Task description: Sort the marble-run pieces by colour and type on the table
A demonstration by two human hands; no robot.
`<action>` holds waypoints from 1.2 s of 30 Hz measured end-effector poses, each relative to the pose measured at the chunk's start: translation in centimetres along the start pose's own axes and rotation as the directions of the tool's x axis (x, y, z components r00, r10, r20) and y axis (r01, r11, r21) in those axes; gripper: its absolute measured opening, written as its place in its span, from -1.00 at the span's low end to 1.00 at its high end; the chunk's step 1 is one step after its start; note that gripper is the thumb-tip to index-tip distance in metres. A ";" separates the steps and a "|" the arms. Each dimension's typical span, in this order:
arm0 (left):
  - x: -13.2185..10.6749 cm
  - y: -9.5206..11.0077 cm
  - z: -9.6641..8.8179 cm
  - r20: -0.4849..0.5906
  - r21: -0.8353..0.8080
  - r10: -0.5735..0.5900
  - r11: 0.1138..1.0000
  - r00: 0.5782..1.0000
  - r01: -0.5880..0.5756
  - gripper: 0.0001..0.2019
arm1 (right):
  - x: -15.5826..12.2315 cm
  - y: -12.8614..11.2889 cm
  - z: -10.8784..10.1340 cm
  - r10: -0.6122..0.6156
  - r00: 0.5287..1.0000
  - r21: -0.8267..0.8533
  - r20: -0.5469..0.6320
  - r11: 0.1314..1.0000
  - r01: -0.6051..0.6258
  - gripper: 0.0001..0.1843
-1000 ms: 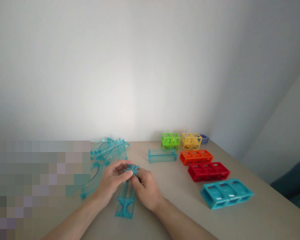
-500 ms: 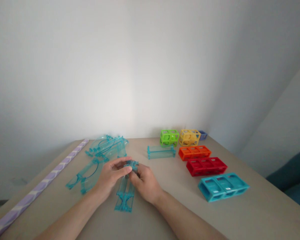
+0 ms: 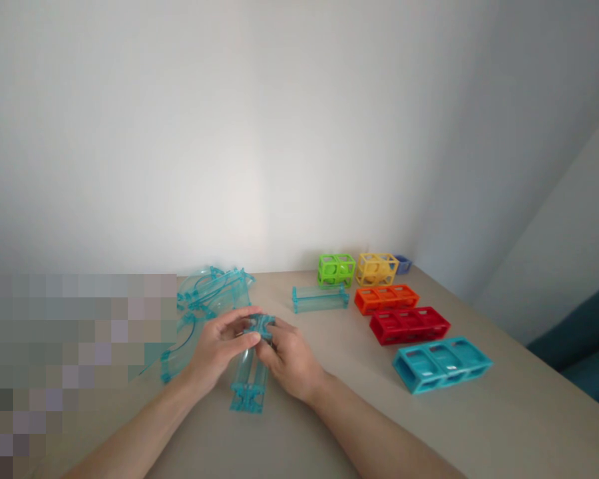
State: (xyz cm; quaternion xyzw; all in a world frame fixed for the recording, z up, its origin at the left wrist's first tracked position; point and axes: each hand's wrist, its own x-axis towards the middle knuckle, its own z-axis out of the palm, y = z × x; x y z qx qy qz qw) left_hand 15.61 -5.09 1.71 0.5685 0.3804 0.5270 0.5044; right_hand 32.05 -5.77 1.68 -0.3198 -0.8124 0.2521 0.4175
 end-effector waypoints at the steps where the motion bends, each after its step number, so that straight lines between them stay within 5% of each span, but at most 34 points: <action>1: -0.1 0.1 0.0 0.020 -0.012 0.028 1.000 0.999 -0.027 -0.58 | 0.0 0.0 0.0 -0.001 1.000 -0.028 -0.027 1.000 0.000 -0.77; 8: -0.3 0.2 0.2 0.019 -0.236 0.060 0.970 0.998 -0.054 -0.55 | -0.2 0.4 0.0 -0.043 0.966 -0.172 -0.253 0.985 -0.001 -0.68; 16: -0.1 -0.2 0.2 0.043 -0.312 0.037 0.950 0.998 -0.022 -0.79 | -0.3 0.5 -0.2 -0.071 0.958 -0.162 -0.279 0.986 0.026 -0.91; 23: 0.1 0.1 0.2 0.003 -0.360 -0.014 0.933 1.000 0.014 -0.90 | -0.3 0.4 -0.1 -0.130 0.957 -0.193 -0.260 0.978 0.080 -0.77; 29: 0.6 -1.4 0.1 -0.054 -0.135 -0.166 0.978 0.985 0.158 -0.89 | -0.1 0.1 -0.1 -0.169 0.974 -0.340 -0.149 0.934 0.110 -0.70; 36: 1.0 -1.8 0.3 -0.045 0.143 -0.175 0.973 0.984 0.180 -0.77 | 0.0 0.0 -0.9 0.146 0.989 -0.702 -0.038 0.700 -0.130 -0.69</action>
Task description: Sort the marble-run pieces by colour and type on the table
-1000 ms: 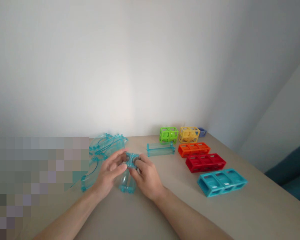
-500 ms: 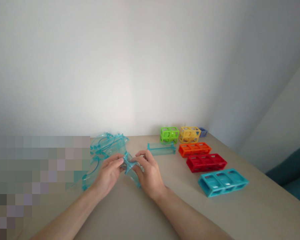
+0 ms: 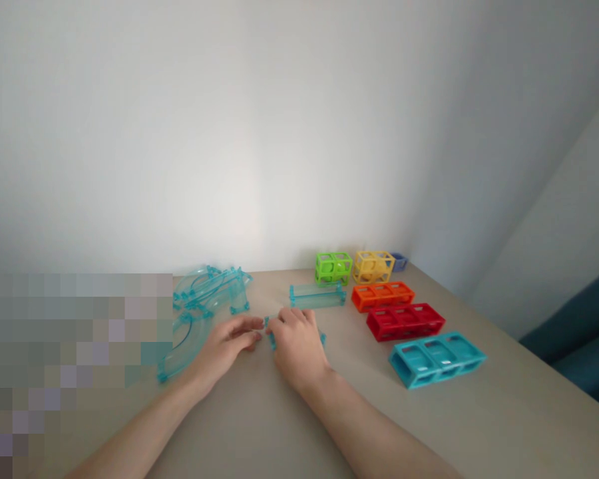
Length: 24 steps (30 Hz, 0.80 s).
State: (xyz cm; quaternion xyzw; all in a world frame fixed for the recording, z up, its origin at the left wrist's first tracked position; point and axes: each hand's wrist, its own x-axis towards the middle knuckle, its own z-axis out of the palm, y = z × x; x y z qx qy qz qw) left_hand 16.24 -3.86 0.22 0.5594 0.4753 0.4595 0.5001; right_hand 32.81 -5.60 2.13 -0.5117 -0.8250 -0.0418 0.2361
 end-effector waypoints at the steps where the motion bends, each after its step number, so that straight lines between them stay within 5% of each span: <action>1: 0.0 0.0 0.0 -0.010 0.008 -0.001 1.000 1.000 0.001 -0.78 | 0.0 0.1 -0.2 0.038 0.999 -0.030 0.017 0.999 -0.038 -0.68; 11: -0.3 0.2 0.1 -0.022 0.049 0.012 0.999 1.000 -0.011 -0.82 | -0.2 1.1 -1.8 0.325 0.946 -0.222 0.021 0.924 -0.312 -0.70; 24: -0.4 0.4 0.0 -0.022 0.037 0.011 0.999 1.000 -0.010 -0.87 | -0.9 -1.1 -1.1 0.110 0.989 0.023 -0.095 0.994 -0.109 -0.72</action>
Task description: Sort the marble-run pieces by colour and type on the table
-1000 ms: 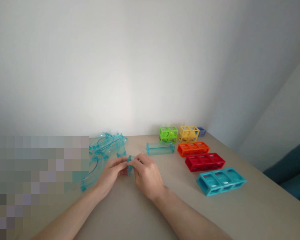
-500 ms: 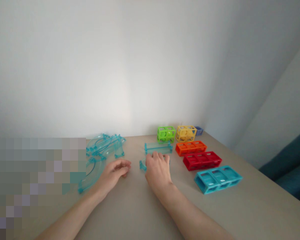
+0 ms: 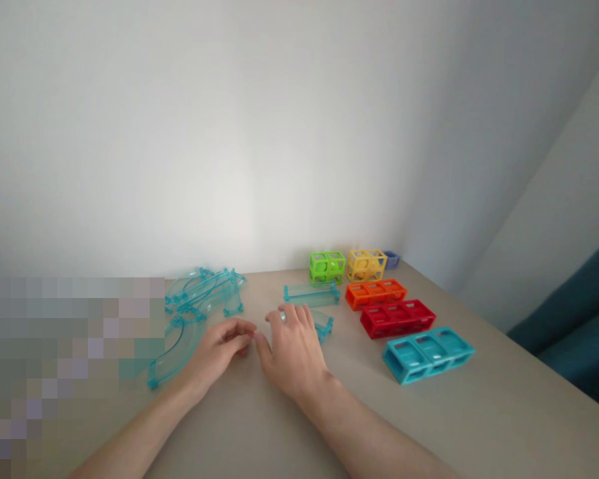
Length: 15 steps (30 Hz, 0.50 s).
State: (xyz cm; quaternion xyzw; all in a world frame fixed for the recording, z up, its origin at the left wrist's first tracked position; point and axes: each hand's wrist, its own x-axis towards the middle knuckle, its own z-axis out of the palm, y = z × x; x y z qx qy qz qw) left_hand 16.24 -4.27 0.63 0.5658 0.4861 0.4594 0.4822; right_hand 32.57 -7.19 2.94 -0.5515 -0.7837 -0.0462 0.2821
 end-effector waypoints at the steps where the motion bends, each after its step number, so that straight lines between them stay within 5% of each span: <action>1: 0.0 0.1 0.0 -0.001 0.002 0.008 1.000 1.000 -0.008 -0.87 | 0.0 0.0 0.0 -0.005 1.000 -0.010 0.015 1.000 0.005 -0.72; 5: 0.0 0.1 -0.1 -0.003 0.002 -0.007 1.000 1.000 0.007 -0.86 | 0.3 0.5 0.2 0.040 0.997 -0.087 0.073 0.996 -0.034 -0.79; 15: 0.1 -0.4 -0.4 0.031 0.066 0.004 0.998 1.000 -0.006 -0.86 | 1.0 1.9 0.4 0.127 0.988 -0.161 0.090 0.981 -0.112 -0.58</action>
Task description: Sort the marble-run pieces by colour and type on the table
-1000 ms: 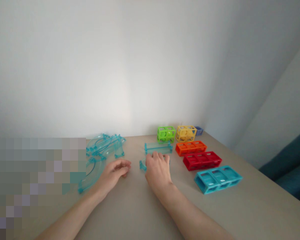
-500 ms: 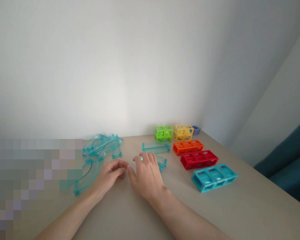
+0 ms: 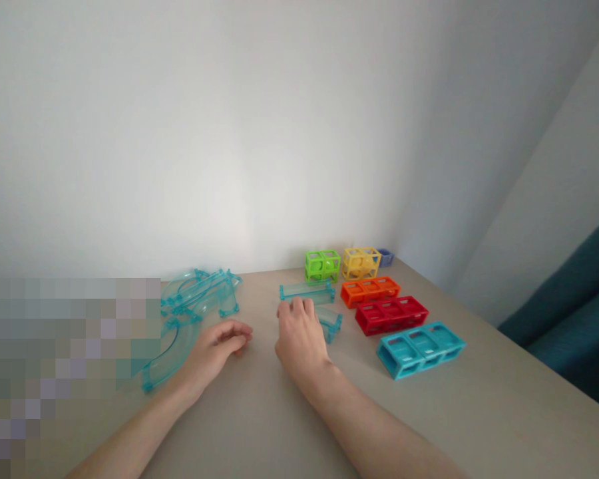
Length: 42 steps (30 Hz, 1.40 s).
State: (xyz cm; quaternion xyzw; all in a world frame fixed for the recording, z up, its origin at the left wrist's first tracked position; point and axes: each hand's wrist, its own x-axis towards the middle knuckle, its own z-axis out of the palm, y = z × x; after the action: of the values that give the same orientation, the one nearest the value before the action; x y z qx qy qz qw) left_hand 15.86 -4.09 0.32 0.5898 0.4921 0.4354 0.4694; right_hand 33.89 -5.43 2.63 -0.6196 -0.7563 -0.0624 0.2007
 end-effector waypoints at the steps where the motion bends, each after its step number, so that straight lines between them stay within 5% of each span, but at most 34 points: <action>1: 0.0 0.0 0.0 0.000 0.001 0.002 1.000 1.000 -0.002 -0.86 | 0.0 0.1 0.0 0.000 1.000 -0.002 0.001 1.000 0.000 -0.57; 21: -0.4 0.2 0.1 0.016 0.137 0.047 0.989 0.999 -0.049 -0.86 | 0.5 1.3 -0.2 0.081 0.995 0.026 -0.050 0.996 -0.080 -0.54; 24: -0.5 0.3 0.1 -0.006 0.158 0.086 0.984 0.996 -0.084 -0.87 | 0.3 1.0 -0.3 0.021 0.986 0.106 -0.164 0.994 -0.004 -0.48; 28: -0.5 -0.2 0.1 -0.052 0.238 0.210 0.952 0.976 -0.193 -0.83 | -0.1 0.2 0.0 -0.182 0.940 0.286 -0.289 0.921 0.266 -0.43; 31: -0.4 -0.2 -0.2 -0.064 0.407 0.343 0.866 0.937 -0.289 -0.79 | -0.4 -0.4 0.6 -0.306 0.912 0.383 -0.274 0.835 0.396 -0.46; 34: -0.5 0.4 -1.1 -0.079 0.658 0.521 0.668 0.850 -0.348 -0.78 | -0.7 -0.6 1.1 -0.379 0.899 0.441 -0.218 0.784 0.437 -0.47; 37: -0.7 1.2 -2.1 -0.152 0.865 0.584 0.469 0.797 -0.179 -0.77 | -0.8 -0.7 1.3 -0.410 0.895 0.475 -0.176 0.761 0.442 -0.48; 42: -1.1 1.9 -2.8 -0.289 0.944 0.450 0.279 0.845 0.175 -0.71 | -0.8 -0.9 1.0 -0.426 0.892 0.506 -0.153 0.741 0.441 -0.52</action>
State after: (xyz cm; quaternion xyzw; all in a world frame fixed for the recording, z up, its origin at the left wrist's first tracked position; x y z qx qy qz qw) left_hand 13.29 -4.98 2.65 0.6543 0.6998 0.2346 -0.1646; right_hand 32.90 -6.02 1.54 -0.3465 -0.8639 0.0946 0.3531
